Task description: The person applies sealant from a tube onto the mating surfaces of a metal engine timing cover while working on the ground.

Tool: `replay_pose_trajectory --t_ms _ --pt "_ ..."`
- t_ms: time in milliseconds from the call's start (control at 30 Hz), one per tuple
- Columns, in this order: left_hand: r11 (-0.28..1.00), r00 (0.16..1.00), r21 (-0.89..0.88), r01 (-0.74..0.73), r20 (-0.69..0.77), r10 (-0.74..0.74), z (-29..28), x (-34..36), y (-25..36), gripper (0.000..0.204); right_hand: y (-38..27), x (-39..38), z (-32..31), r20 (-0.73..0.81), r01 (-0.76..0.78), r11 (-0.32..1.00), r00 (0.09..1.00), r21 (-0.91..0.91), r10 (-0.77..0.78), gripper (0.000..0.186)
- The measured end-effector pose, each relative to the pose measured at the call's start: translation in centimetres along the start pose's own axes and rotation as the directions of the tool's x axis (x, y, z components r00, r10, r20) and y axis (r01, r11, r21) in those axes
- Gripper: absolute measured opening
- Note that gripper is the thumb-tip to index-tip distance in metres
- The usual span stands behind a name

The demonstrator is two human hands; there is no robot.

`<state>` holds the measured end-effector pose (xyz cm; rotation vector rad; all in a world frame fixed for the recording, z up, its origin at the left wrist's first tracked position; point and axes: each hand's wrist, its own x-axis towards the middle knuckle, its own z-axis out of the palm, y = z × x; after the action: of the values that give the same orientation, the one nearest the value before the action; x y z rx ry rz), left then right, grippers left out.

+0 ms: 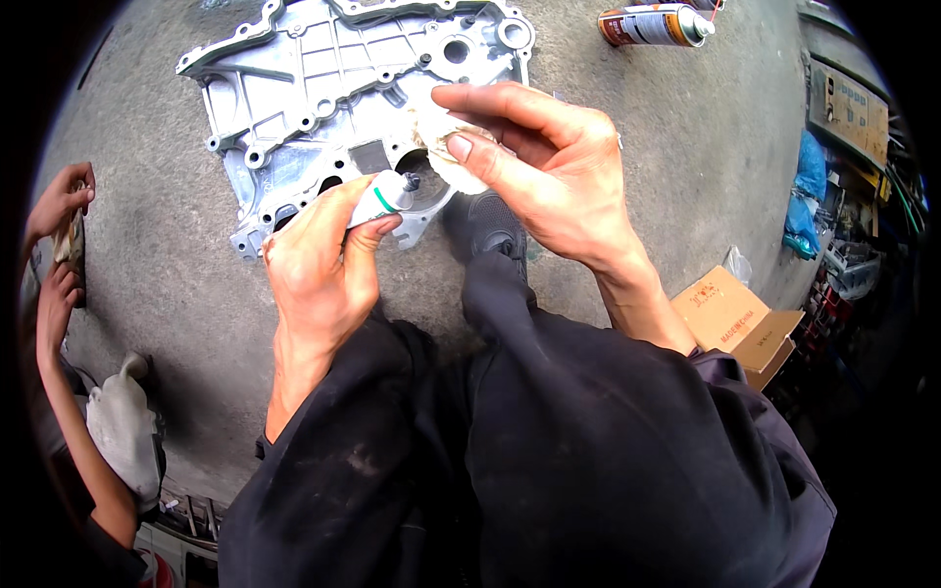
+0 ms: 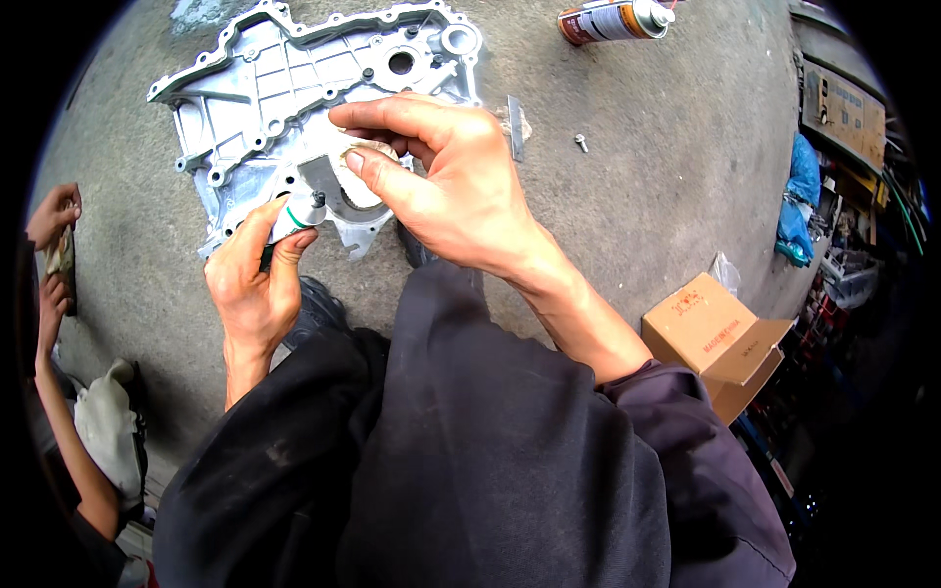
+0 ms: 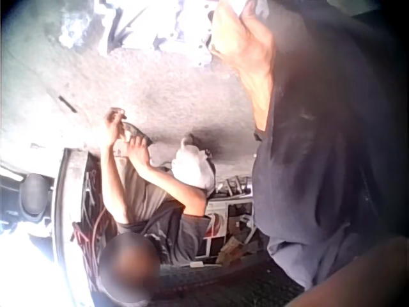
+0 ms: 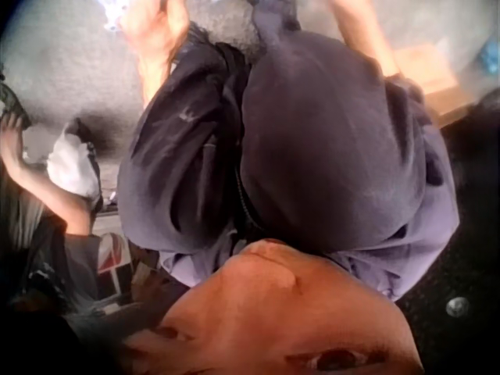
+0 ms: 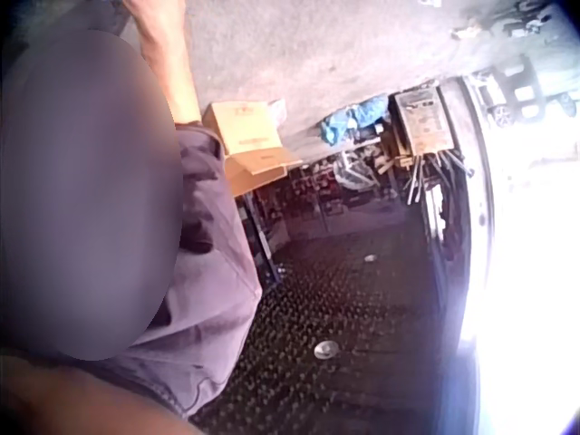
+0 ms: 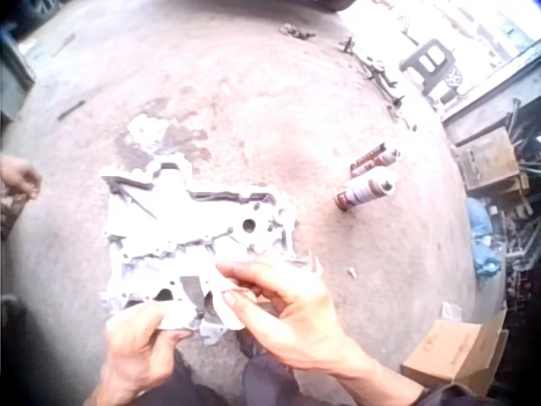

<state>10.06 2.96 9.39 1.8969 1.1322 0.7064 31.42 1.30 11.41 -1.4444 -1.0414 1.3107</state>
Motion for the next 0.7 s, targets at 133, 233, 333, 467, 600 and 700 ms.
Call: replay_pose_trajectory --t_ms 133,233,333,467,600,700 --pt "0.999 0.999 0.040 -0.034 0.025 0.033 0.3 0.4 0.2 0.024 -0.7 -0.5 0.2 0.070 -0.109 0.982 0.993 0.157 0.099 0.029" --pt "0.998 0.999 0.054 -0.043 0.020 0.042 0.6 0.2 0.1 0.023 -0.5 -0.7 0.3 0.155 -0.171 0.957 0.978 0.235 0.137 0.030" --pt "0.995 0.998 0.075 -0.064 0.034 0.061 0.4 0.5 0.3 0.023 -0.1 -1.0 0.5 0.158 -0.112 0.987 0.983 0.114 0.094 0.030" --pt "0.987 0.995 0.130 -0.091 0.053 0.084 -0.2 0.6 0.7 0.024 0.2 -0.5 0.3 0.224 0.117 0.976 0.972 -0.182 -0.075 0.026" --pt "0.980 0.994 0.171 -0.105 0.046 0.098 -0.1 0.5 0.8 0.023 0.5 -0.5 0.4 0.213 -0.006 0.995 0.977 -0.099 0.027 0.026" --pt "0.981 0.992 0.171 -0.094 0.097 0.078 -0.3 0.0 0.5 0.025 0.4 -0.7 0.4 0.203 -0.146 0.989 0.969 0.005 0.142 0.025"
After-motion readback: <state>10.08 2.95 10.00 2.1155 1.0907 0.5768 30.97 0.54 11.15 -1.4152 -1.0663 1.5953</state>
